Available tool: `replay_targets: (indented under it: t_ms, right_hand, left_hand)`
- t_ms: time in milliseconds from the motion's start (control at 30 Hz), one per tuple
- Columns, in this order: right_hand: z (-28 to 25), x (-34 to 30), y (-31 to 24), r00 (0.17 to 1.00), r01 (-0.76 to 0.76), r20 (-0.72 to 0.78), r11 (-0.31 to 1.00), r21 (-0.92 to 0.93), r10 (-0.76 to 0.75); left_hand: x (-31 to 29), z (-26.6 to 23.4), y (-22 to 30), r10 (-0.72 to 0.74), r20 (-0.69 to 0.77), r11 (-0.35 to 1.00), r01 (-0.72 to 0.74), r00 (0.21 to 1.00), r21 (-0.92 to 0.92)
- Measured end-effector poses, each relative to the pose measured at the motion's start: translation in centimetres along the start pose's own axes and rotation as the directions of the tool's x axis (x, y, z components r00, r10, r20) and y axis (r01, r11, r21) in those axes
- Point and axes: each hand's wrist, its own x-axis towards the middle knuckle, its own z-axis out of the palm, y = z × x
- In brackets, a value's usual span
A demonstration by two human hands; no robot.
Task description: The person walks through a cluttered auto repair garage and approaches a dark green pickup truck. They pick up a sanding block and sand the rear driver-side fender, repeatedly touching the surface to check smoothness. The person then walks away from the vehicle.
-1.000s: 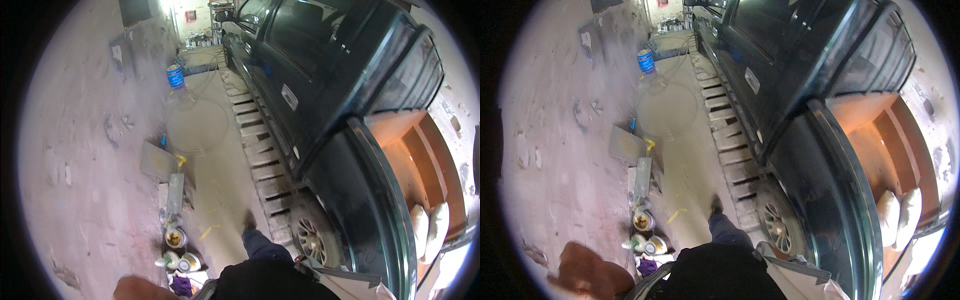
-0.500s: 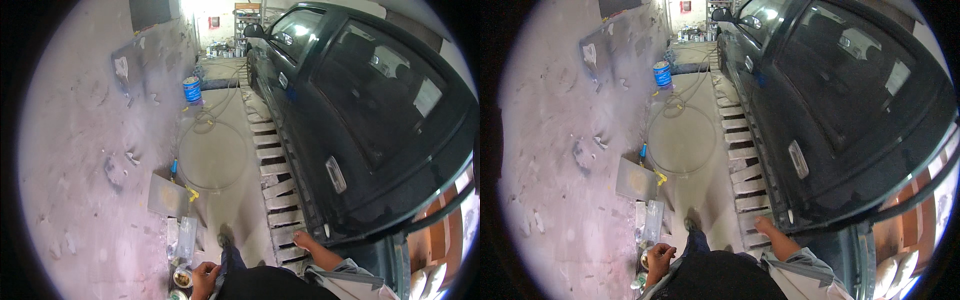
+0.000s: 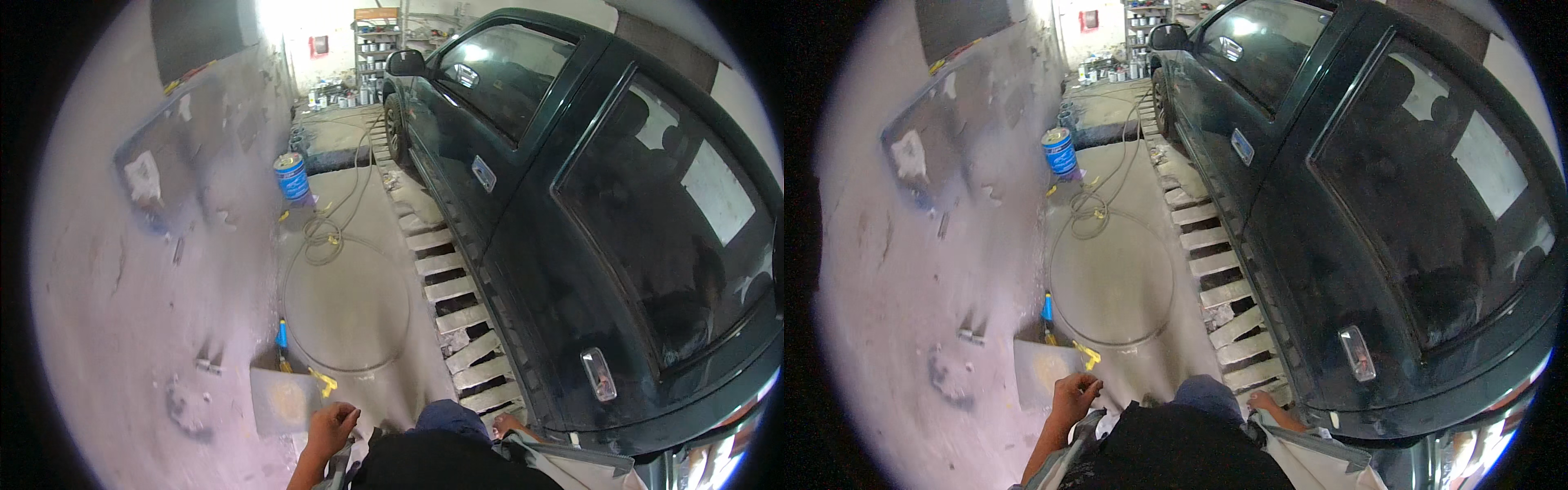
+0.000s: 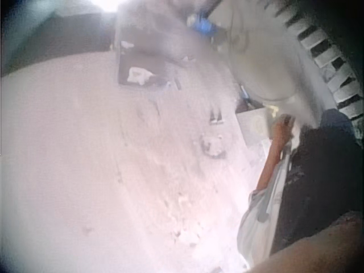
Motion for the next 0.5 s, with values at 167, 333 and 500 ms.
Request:
replay_targets:
  t_ms: [167, 333, 500]
  right_hand:
    - [-2.4, 6.2, -8.5, 1.000, -0.017, -0.023, 0.990, 0.138, 0.020]
    - [-6.2, 17.6, -12.4, 0.997, 0.041, 0.069, 0.999, 0.012, -0.042]
    - [-16.2, 27.3, -20.0, 0.991, 0.109, 0.088, 0.989, -0.099, -0.101]
  left_hand:
    - [12.0, 0.6, -1.8, 0.041, 0.015, 0.999, -0.041, 0.999, -0.035]
    - [23.1, 2.2, -1.5, 0.029, 0.034, 0.999, -0.029, 0.999, 0.014]
    - [33.3, -0.5, 2.1, 0.000, -0.052, 0.999, 0.001, 0.999, 0.033]
